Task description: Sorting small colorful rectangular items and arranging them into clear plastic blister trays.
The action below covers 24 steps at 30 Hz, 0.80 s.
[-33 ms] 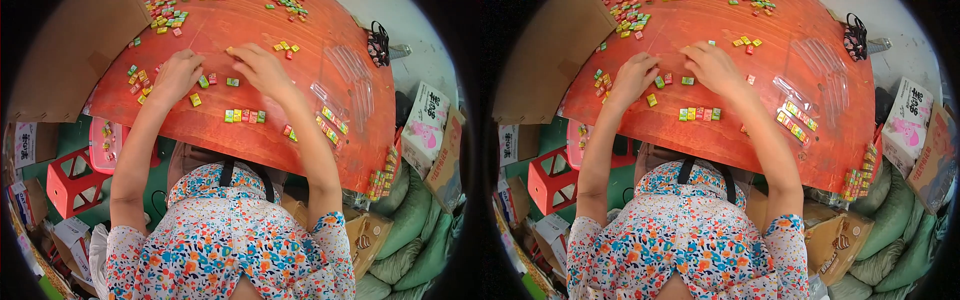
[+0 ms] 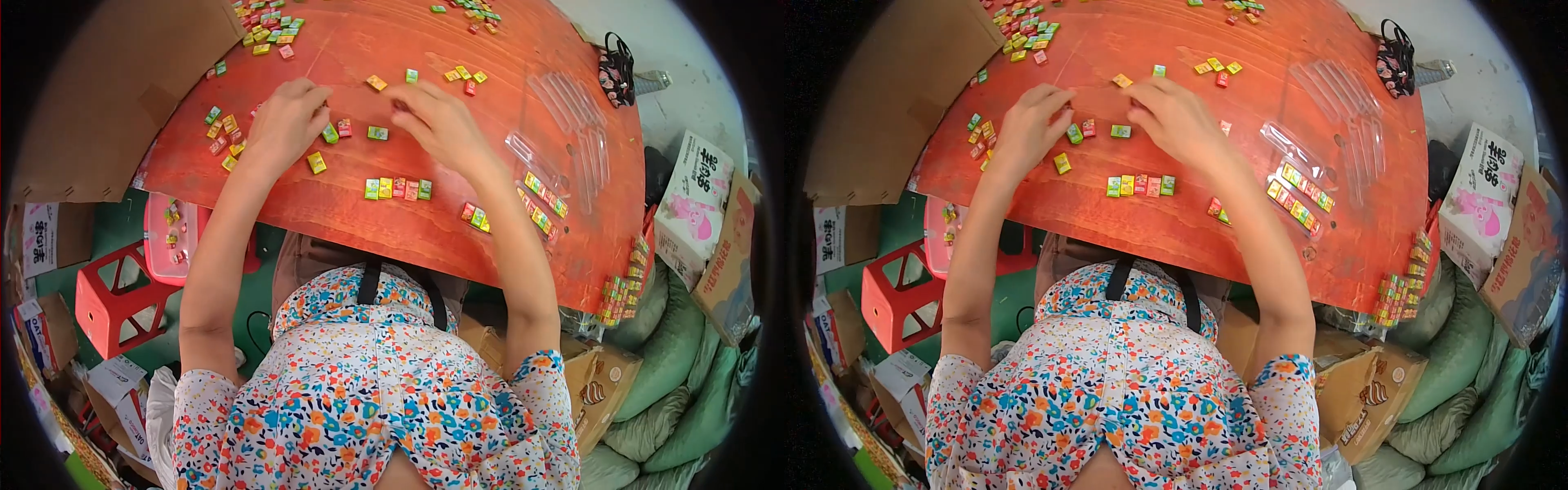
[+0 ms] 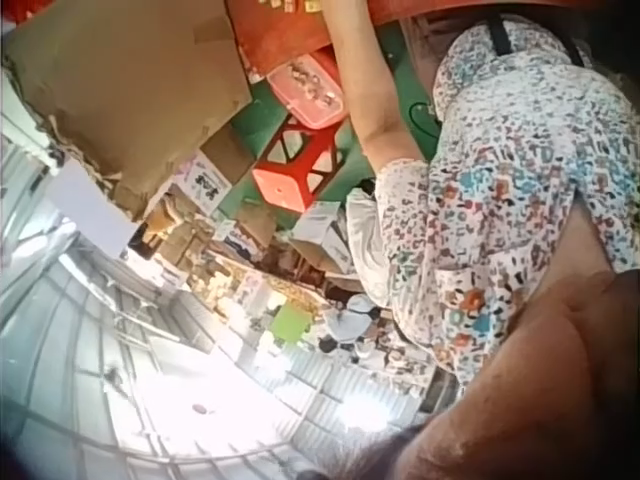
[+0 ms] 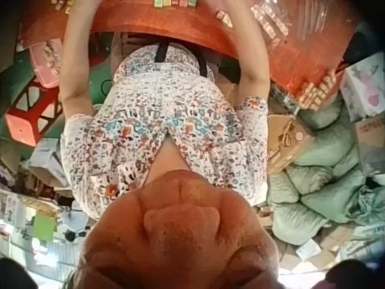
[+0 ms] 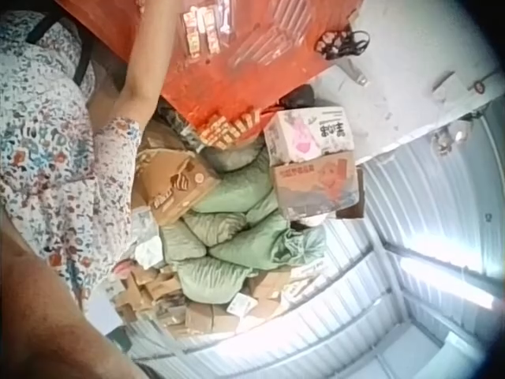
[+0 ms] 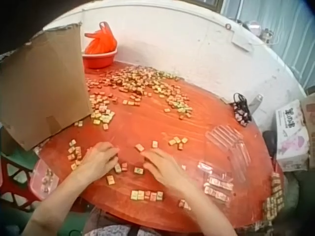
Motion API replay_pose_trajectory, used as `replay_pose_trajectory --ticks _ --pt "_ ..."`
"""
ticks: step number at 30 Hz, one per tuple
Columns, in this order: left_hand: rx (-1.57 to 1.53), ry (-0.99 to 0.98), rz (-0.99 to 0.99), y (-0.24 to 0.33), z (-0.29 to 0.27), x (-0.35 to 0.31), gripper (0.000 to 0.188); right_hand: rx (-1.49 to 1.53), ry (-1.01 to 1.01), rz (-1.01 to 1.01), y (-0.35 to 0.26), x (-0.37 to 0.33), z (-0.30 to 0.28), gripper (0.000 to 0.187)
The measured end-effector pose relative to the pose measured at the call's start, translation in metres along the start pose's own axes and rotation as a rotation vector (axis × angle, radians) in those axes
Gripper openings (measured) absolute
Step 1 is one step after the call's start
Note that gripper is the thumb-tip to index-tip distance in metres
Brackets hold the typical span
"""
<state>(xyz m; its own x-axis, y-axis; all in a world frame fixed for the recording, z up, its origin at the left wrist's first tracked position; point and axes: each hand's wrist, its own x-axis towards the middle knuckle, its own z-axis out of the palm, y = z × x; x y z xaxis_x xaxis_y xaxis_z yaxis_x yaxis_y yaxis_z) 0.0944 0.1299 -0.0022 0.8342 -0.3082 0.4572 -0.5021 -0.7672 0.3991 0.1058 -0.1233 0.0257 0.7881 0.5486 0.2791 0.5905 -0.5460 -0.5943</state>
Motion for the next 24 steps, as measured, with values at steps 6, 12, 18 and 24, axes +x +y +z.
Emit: replay_pose_trajectory --ticks 6,12,18,24 --pt "-0.139 -0.091 0.091 0.061 -0.023 -0.041 0.026 -0.19 -0.183 0.12 -0.009 -0.094 -0.03 0.034" --pt "-0.295 -0.251 -0.039 0.079 -0.004 -0.062 0.031 -0.135 -0.036 0.096 -0.01 -0.114 -0.012 0.04" --pt "-0.332 -0.29 -0.058 0.082 -0.007 -0.055 0.038 -0.174 -0.05 0.126 -0.013 -0.114 -0.013 0.045" --pt "-0.333 -0.37 -0.056 0.087 0.007 -0.045 0.037 -0.256 0.0 0.071 -0.012 -0.109 0.012 0.037"
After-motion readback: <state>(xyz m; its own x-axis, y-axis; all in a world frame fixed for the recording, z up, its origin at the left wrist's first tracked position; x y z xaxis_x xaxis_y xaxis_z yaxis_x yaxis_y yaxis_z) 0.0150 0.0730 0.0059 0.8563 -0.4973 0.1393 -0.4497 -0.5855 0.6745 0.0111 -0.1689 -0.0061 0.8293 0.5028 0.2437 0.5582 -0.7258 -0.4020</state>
